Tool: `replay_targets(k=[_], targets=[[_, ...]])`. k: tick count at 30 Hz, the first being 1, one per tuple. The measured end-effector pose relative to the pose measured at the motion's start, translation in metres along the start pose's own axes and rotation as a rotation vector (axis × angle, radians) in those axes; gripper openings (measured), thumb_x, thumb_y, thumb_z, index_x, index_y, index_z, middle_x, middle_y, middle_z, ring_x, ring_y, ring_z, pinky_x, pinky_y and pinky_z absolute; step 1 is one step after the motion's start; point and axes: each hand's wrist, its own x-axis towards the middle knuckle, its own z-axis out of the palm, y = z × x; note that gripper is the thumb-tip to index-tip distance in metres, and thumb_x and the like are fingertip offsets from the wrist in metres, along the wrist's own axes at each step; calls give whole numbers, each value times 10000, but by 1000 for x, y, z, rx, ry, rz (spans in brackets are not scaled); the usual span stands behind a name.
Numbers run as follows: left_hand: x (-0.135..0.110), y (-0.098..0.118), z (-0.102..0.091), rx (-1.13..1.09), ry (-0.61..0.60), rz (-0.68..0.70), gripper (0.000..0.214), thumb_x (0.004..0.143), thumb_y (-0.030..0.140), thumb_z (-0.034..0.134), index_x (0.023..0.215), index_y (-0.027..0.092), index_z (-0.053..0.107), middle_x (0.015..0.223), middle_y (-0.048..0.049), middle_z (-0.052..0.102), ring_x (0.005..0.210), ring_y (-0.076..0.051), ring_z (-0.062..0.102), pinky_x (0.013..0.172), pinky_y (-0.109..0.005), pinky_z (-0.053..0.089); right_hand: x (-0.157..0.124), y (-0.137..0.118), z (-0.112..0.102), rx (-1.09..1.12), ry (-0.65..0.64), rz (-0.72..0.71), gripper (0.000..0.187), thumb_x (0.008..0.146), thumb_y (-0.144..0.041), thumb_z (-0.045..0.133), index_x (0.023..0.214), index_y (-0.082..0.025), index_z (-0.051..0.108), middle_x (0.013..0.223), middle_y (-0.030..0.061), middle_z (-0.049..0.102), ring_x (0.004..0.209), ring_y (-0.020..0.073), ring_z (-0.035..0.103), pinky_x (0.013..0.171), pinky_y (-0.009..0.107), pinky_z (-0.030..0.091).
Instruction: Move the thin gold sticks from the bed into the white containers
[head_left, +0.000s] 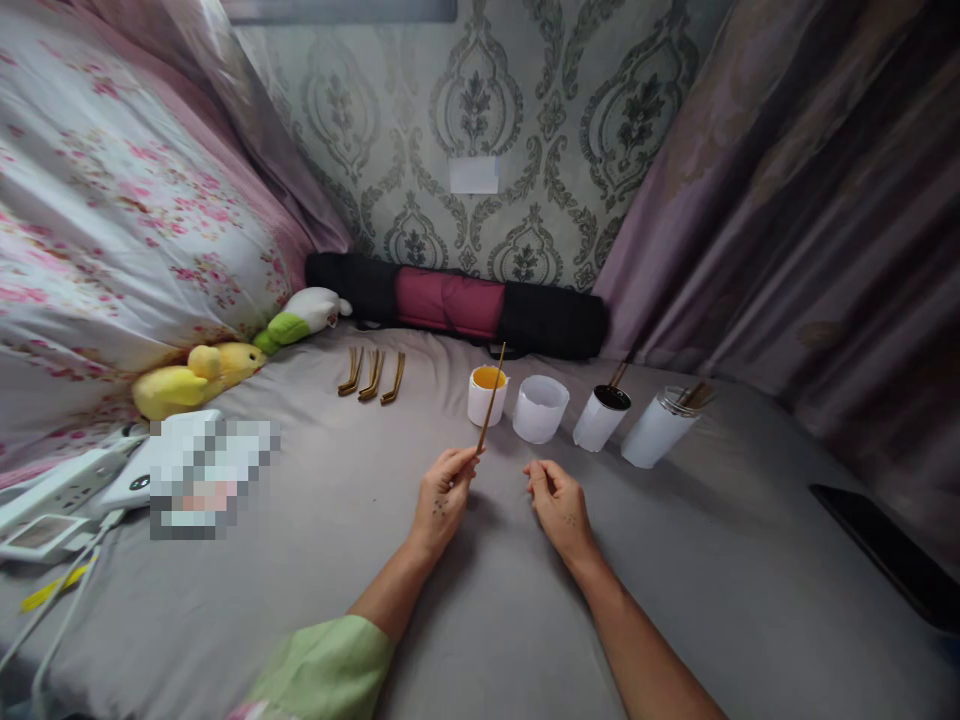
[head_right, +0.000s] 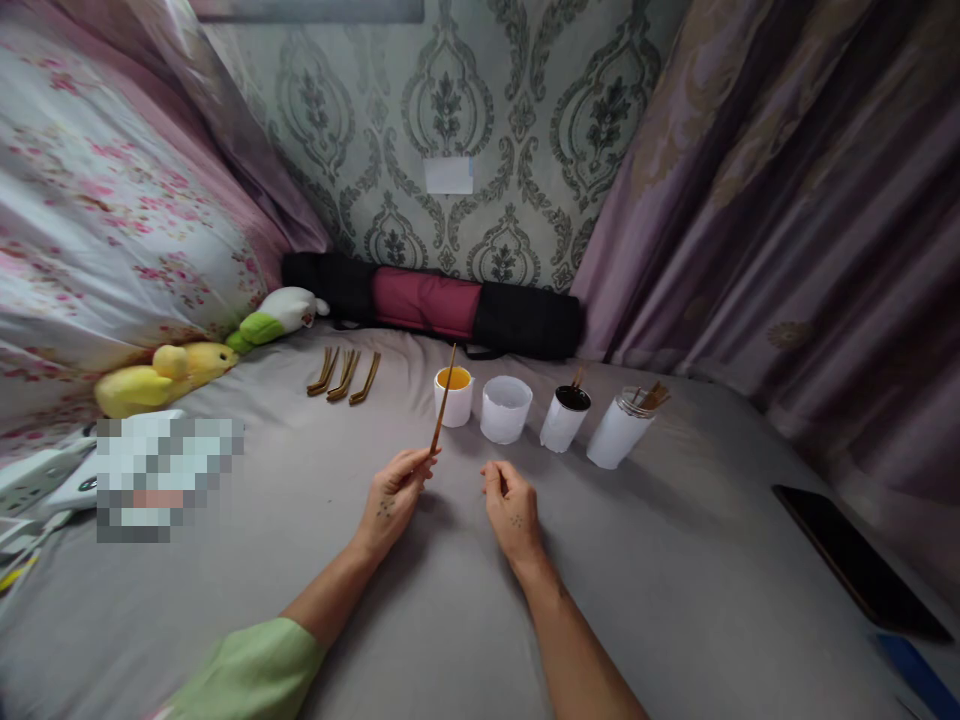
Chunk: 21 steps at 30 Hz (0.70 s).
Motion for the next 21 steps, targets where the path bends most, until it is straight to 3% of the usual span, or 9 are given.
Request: replay_targets(k=[10, 21], targets=[[-4, 4, 3, 143, -37, 98, 285, 798, 269, 424, 1001, 205, 614, 871, -71, 564, 757, -136, 518, 688, -234, 394, -1, -6, -1, 219, -60, 61, 356, 770, -457, 408, 848, -150, 572, 619, 6, 516, 443, 68, 431, 383, 170, 342], [-9, -1, 4, 351, -136, 195, 321, 828, 237, 355, 1068, 223, 568, 924, -82, 551, 846, -149, 507, 758, -260, 393, -3, -14, -3, 328, -112, 71, 293, 735, -377, 478, 897, -153, 574, 638, 4, 534, 466, 69, 454, 396, 179, 358]])
